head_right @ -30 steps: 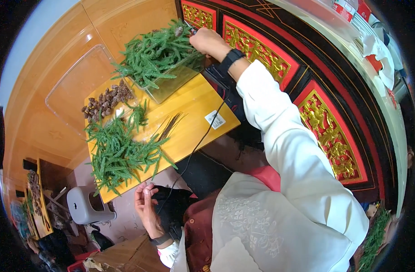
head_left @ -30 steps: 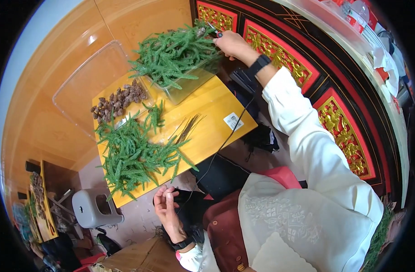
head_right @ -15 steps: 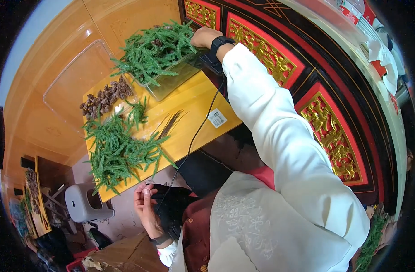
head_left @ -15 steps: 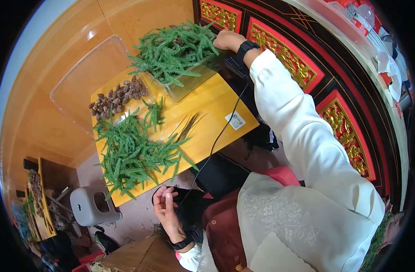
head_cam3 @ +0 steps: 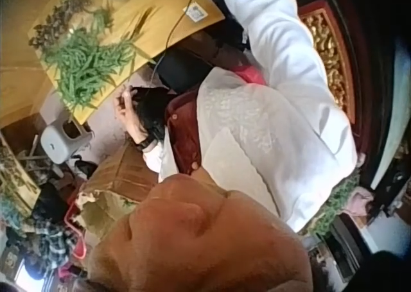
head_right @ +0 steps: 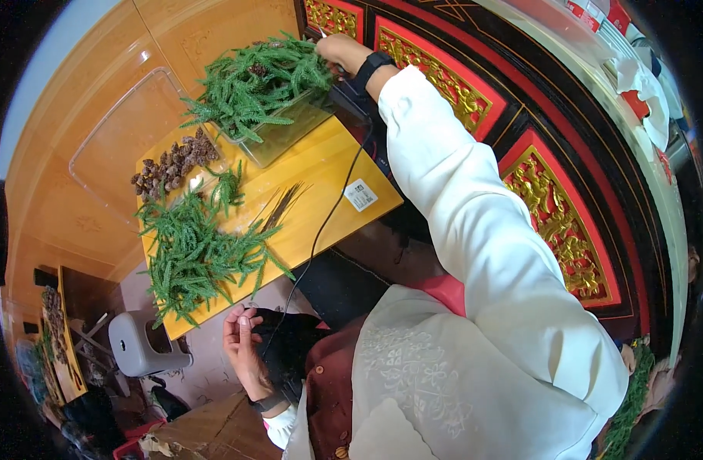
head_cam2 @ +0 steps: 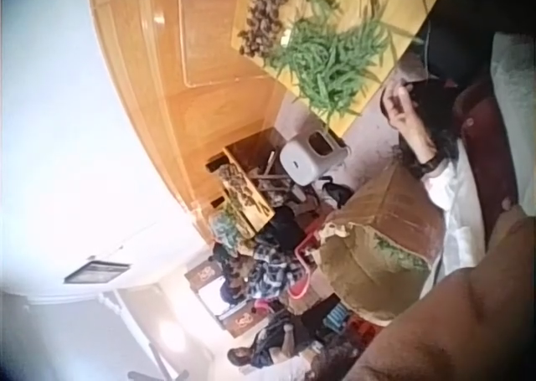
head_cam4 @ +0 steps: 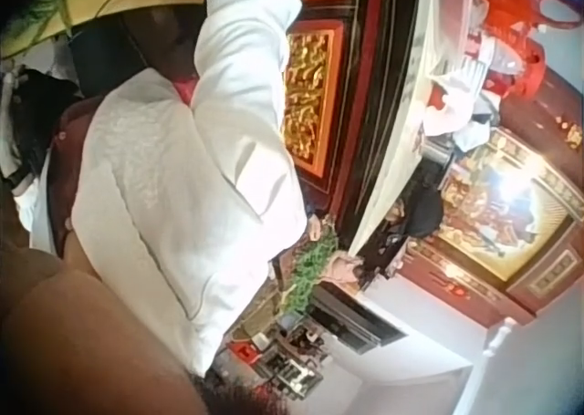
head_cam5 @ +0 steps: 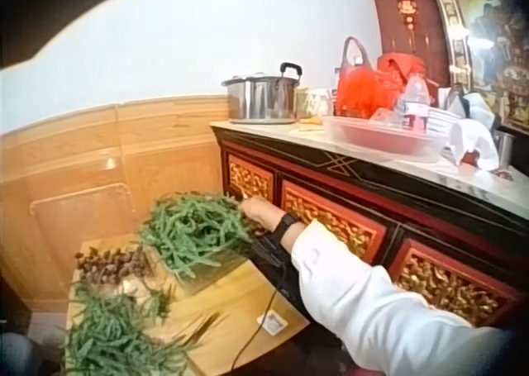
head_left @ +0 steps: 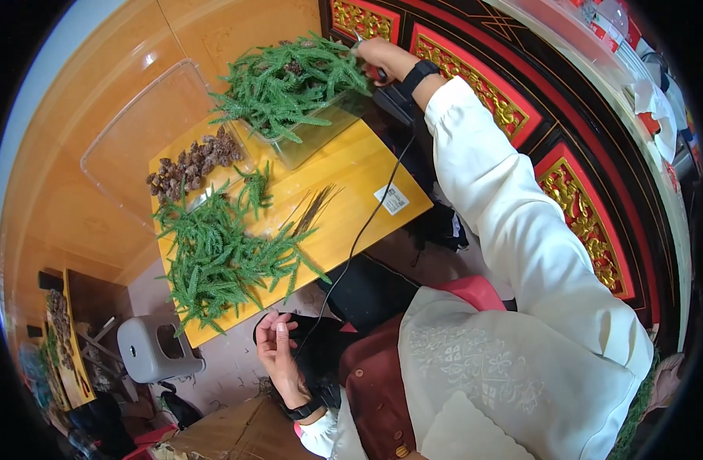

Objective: Trimming pine branches and sorting pine cones into a container.

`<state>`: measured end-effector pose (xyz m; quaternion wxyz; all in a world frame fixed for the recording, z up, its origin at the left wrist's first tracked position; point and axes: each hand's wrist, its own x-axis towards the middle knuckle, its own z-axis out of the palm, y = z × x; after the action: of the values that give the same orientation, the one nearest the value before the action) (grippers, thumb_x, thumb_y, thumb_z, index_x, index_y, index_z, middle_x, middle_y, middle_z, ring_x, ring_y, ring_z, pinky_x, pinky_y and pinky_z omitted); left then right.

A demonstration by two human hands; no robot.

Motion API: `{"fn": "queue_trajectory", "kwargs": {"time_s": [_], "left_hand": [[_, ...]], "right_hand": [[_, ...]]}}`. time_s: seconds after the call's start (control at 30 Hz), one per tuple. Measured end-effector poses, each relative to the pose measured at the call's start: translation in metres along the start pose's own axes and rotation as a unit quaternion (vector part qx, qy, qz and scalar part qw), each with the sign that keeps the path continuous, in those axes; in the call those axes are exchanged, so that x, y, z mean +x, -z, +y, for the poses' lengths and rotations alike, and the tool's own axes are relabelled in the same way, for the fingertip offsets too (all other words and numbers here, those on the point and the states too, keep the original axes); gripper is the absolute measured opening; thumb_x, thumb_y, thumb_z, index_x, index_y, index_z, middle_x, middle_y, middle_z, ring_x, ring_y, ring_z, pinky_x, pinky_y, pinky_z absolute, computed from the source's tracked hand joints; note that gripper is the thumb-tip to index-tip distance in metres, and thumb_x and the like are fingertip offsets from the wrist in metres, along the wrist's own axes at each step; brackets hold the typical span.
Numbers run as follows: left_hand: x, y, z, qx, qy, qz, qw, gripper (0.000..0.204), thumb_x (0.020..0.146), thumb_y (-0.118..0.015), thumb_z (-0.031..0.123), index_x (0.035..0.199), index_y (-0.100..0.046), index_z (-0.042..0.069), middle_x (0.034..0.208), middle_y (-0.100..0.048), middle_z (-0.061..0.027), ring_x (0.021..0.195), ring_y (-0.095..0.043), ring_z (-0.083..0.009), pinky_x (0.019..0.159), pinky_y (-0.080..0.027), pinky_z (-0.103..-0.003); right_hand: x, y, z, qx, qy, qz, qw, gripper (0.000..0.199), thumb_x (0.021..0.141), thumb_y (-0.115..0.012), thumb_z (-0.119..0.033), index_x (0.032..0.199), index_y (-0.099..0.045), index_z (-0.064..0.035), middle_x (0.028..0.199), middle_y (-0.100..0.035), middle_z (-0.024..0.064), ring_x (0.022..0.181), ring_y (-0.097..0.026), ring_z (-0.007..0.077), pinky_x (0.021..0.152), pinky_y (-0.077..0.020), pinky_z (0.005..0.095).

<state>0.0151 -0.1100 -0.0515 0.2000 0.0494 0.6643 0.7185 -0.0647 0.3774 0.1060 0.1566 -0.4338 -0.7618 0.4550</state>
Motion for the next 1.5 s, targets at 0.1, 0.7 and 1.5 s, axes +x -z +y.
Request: {"fn": "queue_trajectory", "kwargs": {"time_s": [0.1,0.7,1.5], "left_hand": [[0.001,0.001,0.000,0.007,0.003,0.000,1.000,0.037,0.089,-0.063,0.026,0.115,-0.054,0.001,0.102,-0.065,-0.0079,0.084,-0.060,-0.0111,0.060,-0.038,-0.018],[-0.001,-0.001,-0.004,-0.001,0.010,-0.005,1.000,0.034,0.089,-0.063,0.024,0.113,-0.055,0.001,0.101,-0.066,-0.0082,0.083,-0.061,-0.0110,0.060,-0.038,-0.019],[-0.012,-0.007,-0.010,0.041,0.031,-0.012,0.999,0.027,0.090,-0.060,0.022,0.111,-0.058,0.005,0.102,-0.067,-0.0055,0.083,-0.061,-0.0103,0.063,-0.038,-0.019]], "right_hand": [[0.000,-0.003,-0.004,0.158,0.006,-0.040,0.987,0.046,0.089,-0.057,-0.040,0.113,-0.051,-0.0015,0.090,-0.053,0.0090,0.069,-0.051,0.0199,0.061,-0.0470,0.0430],[0.025,-0.020,0.004,0.032,-0.002,0.067,0.997,0.023,0.083,-0.059,-0.014,0.065,-0.062,0.0005,0.059,-0.058,0.0081,0.050,-0.052,0.0202,0.044,-0.0434,0.0363],[-0.129,-0.090,0.171,-0.302,0.279,0.014,0.912,0.042,0.077,-0.067,-0.031,0.105,-0.056,-0.0013,0.101,-0.053,0.0176,0.105,-0.050,0.0346,0.081,-0.0432,0.0477]]}}
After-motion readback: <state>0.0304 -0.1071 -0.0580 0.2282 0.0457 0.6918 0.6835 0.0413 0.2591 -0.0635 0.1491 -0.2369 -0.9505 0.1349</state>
